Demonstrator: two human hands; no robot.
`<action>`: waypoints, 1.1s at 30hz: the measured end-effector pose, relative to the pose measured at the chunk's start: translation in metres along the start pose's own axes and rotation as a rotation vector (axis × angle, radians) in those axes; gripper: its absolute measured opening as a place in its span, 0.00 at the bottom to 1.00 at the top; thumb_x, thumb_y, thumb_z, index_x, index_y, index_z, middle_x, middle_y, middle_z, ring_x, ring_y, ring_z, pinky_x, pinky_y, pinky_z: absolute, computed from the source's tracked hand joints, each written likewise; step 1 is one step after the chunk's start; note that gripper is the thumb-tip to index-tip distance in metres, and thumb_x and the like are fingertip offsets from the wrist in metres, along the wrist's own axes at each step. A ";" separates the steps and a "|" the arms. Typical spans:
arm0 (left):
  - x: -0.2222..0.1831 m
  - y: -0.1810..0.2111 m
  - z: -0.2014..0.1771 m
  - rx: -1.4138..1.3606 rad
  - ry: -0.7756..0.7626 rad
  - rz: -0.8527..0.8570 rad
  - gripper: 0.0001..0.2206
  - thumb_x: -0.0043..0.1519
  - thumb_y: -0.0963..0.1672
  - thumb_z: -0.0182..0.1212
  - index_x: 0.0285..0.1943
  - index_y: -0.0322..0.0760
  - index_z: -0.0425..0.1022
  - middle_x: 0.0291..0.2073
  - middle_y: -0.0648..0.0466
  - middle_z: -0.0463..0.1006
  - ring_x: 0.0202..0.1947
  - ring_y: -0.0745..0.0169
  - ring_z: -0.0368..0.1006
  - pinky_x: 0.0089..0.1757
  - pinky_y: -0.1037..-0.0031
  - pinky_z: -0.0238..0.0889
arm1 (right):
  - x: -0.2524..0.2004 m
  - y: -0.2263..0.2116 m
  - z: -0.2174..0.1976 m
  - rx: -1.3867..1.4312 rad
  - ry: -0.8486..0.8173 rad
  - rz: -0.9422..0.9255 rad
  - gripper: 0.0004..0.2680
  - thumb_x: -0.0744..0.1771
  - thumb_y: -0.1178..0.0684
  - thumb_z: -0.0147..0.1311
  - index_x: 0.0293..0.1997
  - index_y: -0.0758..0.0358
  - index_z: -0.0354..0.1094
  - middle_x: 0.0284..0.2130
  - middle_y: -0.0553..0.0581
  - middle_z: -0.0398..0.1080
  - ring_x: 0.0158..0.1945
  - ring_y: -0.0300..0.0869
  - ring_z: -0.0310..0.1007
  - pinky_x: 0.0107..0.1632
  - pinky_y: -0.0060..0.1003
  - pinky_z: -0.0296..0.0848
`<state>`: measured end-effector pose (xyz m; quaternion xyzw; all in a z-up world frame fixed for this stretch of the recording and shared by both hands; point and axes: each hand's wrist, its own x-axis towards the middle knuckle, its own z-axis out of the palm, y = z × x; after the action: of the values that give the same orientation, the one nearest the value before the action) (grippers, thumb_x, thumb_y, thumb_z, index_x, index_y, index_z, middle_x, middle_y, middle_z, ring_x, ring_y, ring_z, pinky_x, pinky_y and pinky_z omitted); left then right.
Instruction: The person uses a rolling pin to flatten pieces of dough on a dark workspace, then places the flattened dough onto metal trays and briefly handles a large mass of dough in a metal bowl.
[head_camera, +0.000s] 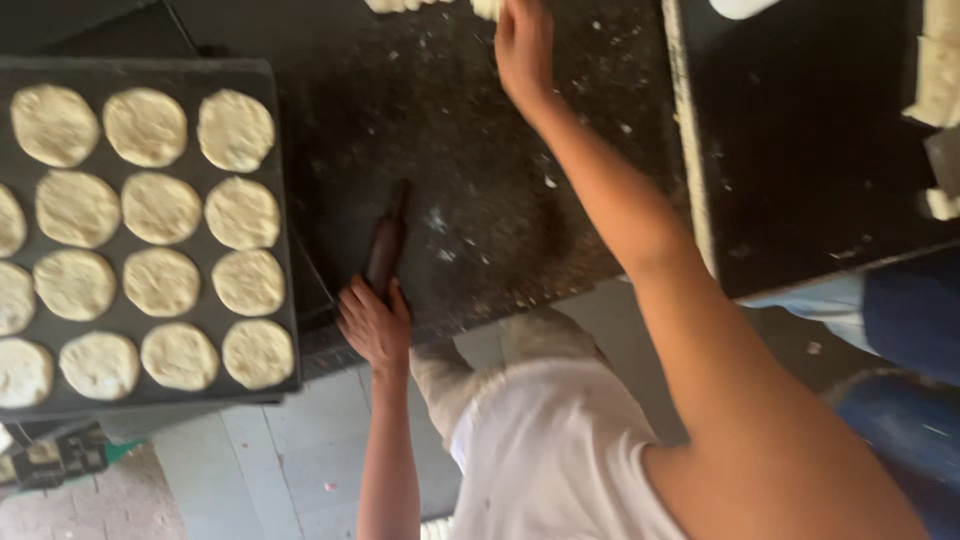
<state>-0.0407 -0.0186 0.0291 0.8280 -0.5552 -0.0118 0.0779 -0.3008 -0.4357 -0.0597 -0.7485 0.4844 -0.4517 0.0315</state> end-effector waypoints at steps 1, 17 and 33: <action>-0.002 0.004 -0.002 0.002 -0.016 -0.006 0.26 0.70 0.54 0.60 0.64 0.28 0.67 0.48 0.41 0.75 0.44 0.43 0.76 0.40 0.57 0.70 | -0.036 -0.021 -0.021 0.097 -0.033 0.017 0.06 0.71 0.62 0.51 0.53 0.64 0.67 0.48 0.65 0.68 0.53 0.56 0.70 0.55 0.48 0.67; 0.009 0.014 0.004 0.022 0.104 -0.017 0.26 0.69 0.53 0.61 0.64 0.29 0.65 0.48 0.44 0.73 0.41 0.46 0.75 0.38 0.57 0.69 | -0.114 -0.171 -0.108 0.213 -0.646 -0.108 0.15 0.73 0.62 0.51 0.71 0.64 0.61 0.73 0.59 0.61 0.75 0.47 0.62 0.75 0.40 0.66; 0.081 0.039 -0.003 -0.346 0.085 0.502 0.25 0.66 0.56 0.63 0.59 0.35 0.71 0.47 0.47 0.78 0.40 0.46 0.78 0.38 0.60 0.73 | -0.102 -0.200 -0.168 0.223 -0.398 -0.004 0.08 0.74 0.52 0.44 0.51 0.60 0.71 0.46 0.59 0.77 0.50 0.54 0.76 0.55 0.47 0.73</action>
<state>-0.0449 -0.1071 0.0426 0.6391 -0.7284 -0.0522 0.2414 -0.2926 -0.1882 0.0706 -0.8156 0.4145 -0.3459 0.2080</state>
